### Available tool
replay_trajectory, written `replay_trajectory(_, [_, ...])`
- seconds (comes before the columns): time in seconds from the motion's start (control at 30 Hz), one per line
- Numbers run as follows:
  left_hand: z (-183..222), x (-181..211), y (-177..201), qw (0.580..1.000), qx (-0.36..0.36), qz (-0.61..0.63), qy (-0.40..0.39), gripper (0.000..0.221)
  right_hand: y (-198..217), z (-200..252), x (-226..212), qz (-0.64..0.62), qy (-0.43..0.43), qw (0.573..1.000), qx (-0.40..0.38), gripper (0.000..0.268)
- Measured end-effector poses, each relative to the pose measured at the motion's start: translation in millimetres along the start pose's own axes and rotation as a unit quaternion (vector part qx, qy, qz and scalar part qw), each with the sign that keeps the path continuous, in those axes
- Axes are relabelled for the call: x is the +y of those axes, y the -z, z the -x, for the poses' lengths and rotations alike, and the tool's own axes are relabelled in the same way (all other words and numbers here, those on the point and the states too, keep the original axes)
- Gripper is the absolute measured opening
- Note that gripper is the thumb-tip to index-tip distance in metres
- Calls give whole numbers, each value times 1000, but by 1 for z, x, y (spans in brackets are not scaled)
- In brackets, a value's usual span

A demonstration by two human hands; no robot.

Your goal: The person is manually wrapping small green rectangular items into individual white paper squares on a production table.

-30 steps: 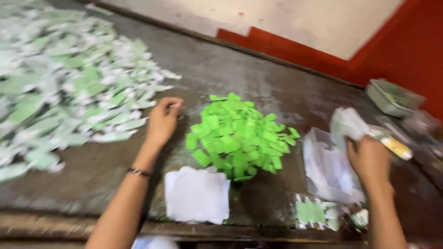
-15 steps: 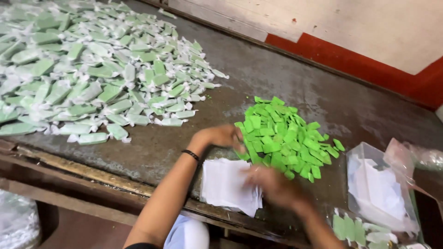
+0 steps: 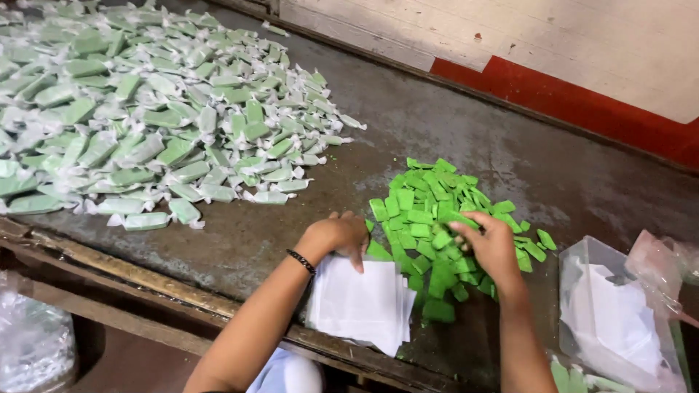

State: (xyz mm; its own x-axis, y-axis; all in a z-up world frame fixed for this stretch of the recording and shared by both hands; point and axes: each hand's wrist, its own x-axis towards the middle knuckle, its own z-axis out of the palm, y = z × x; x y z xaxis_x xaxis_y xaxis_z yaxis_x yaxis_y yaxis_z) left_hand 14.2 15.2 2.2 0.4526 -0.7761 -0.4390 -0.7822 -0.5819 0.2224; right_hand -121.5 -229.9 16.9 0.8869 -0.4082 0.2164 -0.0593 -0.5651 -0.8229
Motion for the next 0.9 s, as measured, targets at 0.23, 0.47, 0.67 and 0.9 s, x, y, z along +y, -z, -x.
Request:
replay_trajectory(0.23, [-8,-13,0,972,110,205,-1,21,-3,2,-5,-213,-41,976,31,30])
replay_trajectory(0.47, [-41,-15,-11,775,211,585,-109,25,-45,35,-56,-189,105,972,-86,58])
replay_trajectory(0.67, [-20,16,-6,574,118,791,-177,41,-60,29,-39,36,300,953,7,43])
replay_trajectory(0.9, [-38,8,-16,587,132,772,-203,49,-59,21,-17,61,326,940,79,12])
